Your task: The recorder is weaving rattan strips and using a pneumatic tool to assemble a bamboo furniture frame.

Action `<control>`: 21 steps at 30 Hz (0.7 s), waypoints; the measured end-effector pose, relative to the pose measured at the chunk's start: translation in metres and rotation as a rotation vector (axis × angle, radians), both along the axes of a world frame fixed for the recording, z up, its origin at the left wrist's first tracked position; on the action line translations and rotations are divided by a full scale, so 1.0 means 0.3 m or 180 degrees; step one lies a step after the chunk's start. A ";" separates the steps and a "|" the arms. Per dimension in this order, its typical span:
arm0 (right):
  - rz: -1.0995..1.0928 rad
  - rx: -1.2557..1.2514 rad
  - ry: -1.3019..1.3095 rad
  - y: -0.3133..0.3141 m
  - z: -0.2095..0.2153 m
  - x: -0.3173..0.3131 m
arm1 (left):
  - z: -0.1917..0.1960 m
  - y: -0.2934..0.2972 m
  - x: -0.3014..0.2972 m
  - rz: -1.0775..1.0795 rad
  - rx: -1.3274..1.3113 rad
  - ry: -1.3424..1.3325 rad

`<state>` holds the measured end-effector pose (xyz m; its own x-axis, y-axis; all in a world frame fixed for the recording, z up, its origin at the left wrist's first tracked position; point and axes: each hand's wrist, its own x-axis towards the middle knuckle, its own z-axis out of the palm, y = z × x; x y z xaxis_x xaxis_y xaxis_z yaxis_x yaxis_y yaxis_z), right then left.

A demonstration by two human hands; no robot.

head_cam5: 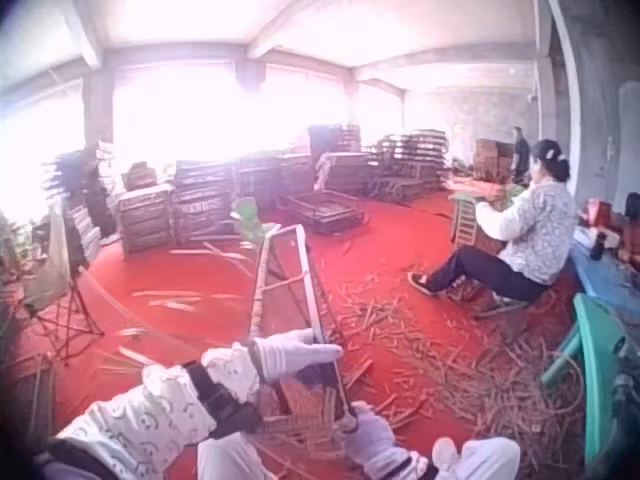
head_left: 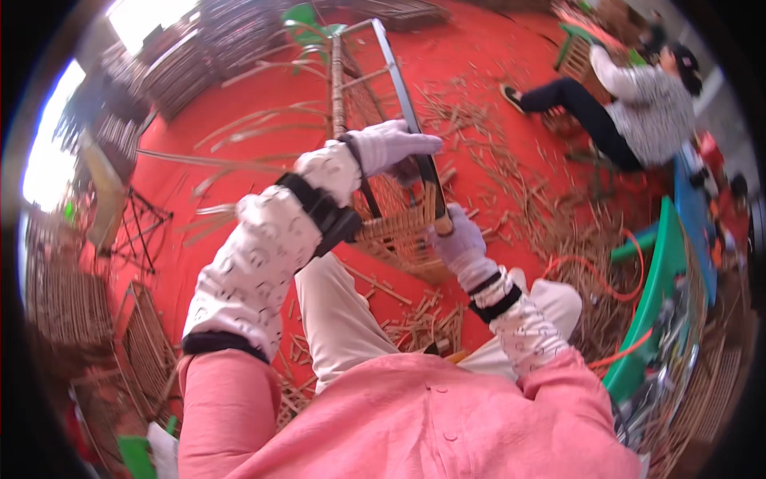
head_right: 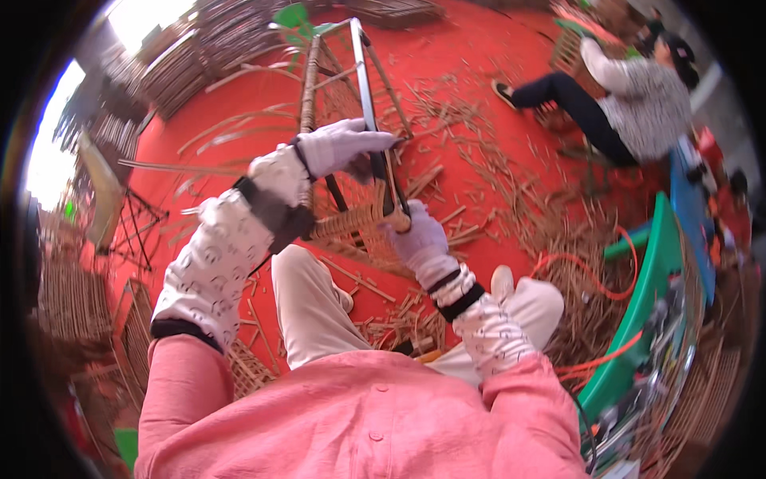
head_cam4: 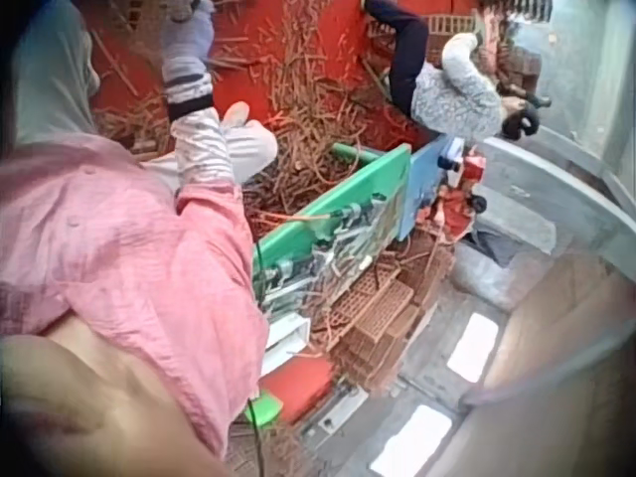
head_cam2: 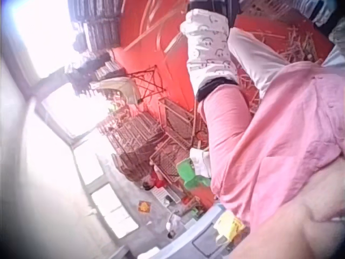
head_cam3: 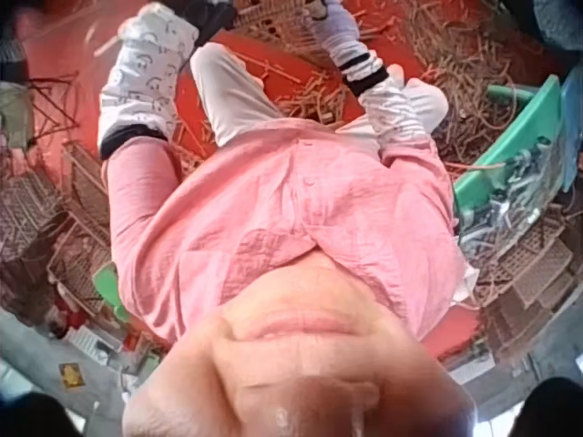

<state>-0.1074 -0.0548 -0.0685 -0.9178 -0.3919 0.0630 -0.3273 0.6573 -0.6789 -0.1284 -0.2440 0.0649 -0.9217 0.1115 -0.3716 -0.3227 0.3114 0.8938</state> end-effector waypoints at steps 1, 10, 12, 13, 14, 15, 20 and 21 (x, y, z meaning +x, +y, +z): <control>-0.0226 0.0007 -0.0036 0.054 -0.047 -0.057 | -0.019 0.046 -0.031 -0.0380 -0.0239 -0.0137; -0.0097 -0.1527 0.0528 0.153 -0.101 0.060 | -0.061 0.465 0.274 0.0514 -0.3290 0.0712; -0.0095 -0.1609 0.0114 0.215 -0.104 0.044 | -0.044 0.531 0.270 0.0399 -0.3156 0.0775; -0.0211 -0.1565 -0.0001 0.246 -0.140 0.034 | -0.030 0.574 0.273 0.0255 -0.3183 0.0822; -0.0329 -0.1520 -0.0113 0.273 -0.170 0.032 | -0.025 0.612 0.270 0.0162 -0.3214 0.0718; -0.0316 -0.1574 -0.0172 0.298 -0.167 0.041 | -0.034 0.643 0.269 0.0110 -0.3202 0.0757; -0.0835 -0.2780 -0.0683 0.360 -0.261 0.110 | -0.026 0.730 0.328 -0.0311 -0.3072 0.1121; -0.0469 -0.3751 -0.1139 0.353 -0.284 0.120 | -0.036 0.719 0.332 -0.0328 -0.3075 0.1369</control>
<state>-0.0713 0.0512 -0.1536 -0.9865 -0.1579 0.0436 0.0234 -0.3995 -0.9165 -0.0289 -0.0282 0.0541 -0.9995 0.0281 0.0109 0.0300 0.9580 0.2852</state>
